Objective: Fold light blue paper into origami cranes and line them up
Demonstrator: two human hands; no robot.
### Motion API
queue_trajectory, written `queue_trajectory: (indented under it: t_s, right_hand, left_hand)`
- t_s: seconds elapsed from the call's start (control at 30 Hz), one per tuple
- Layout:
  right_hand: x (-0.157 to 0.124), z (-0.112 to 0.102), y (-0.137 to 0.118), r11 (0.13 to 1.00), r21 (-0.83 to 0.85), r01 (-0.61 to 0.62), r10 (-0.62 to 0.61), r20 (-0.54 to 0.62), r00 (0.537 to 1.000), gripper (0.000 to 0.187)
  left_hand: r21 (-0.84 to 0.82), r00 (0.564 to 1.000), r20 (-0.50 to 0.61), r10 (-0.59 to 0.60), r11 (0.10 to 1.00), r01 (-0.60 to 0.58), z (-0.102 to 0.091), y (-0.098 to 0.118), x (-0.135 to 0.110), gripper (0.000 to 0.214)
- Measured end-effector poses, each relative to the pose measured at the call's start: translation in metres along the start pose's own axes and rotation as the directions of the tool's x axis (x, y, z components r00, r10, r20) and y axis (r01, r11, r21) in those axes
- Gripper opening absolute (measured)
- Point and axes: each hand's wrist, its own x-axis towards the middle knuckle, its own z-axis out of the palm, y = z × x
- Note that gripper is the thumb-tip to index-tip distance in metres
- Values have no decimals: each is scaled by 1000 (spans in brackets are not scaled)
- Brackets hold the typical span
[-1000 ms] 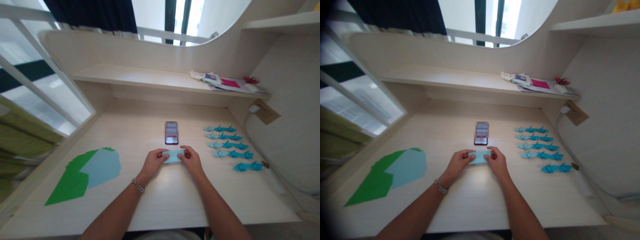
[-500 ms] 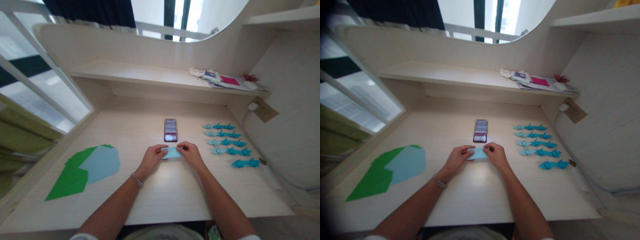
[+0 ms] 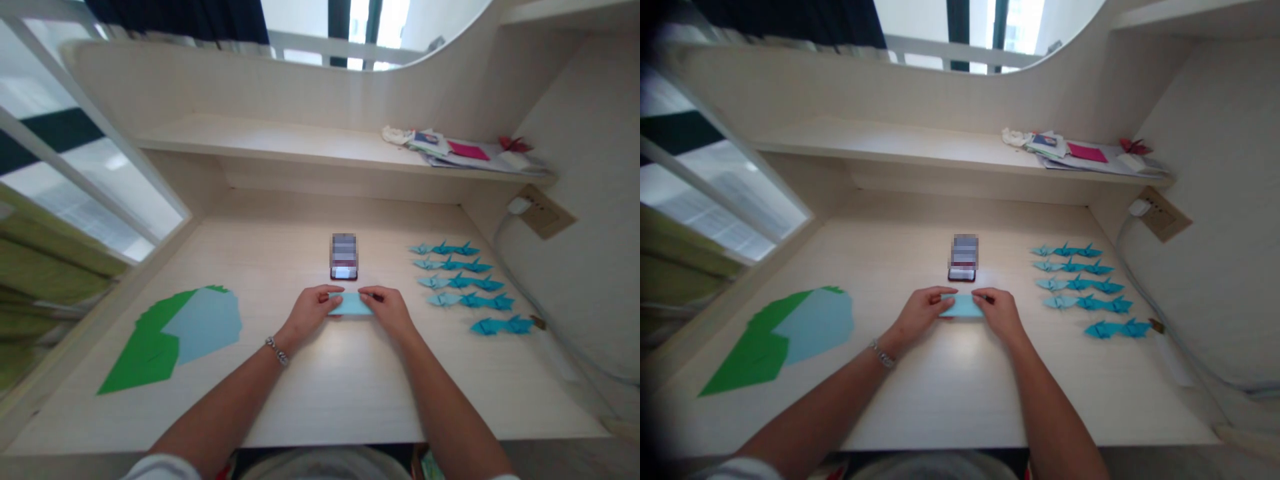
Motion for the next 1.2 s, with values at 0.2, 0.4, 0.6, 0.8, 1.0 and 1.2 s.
queue_trajectory:
  t_s: [0.2,0.4,0.6,0.8,1.0,1.2]
  right_hand:
    - [0,-1,0,1000,-14,0,0,23,1000,23]
    - [-3,-1,-5,1000,-24,2,-1,30,1000,23]
    - [-5,-1,-8,1000,-8,1,0,33,999,23]
    - [-5,-1,-8,1000,-4,17,-17,39,999,22]
    - [-6,-1,-9,1000,-9,14,-13,45,999,22]
    - [-6,-2,-11,999,-35,-3,5,47,999,22]
  left_hand:
    - [-2,999,-28,-16,1000,16,1,1,-3,39]
    - [28,999,-29,-17,999,18,1,5,-8,38]
    - [22,998,-45,-33,999,34,1,5,-11,39]
    - [-5,999,-32,-20,1000,20,-1,2,-11,46]
    - [6,1000,-21,-5,1000,5,-1,2,-12,37]
    - [40,1000,-15,-16,999,17,-1,5,-12,32]
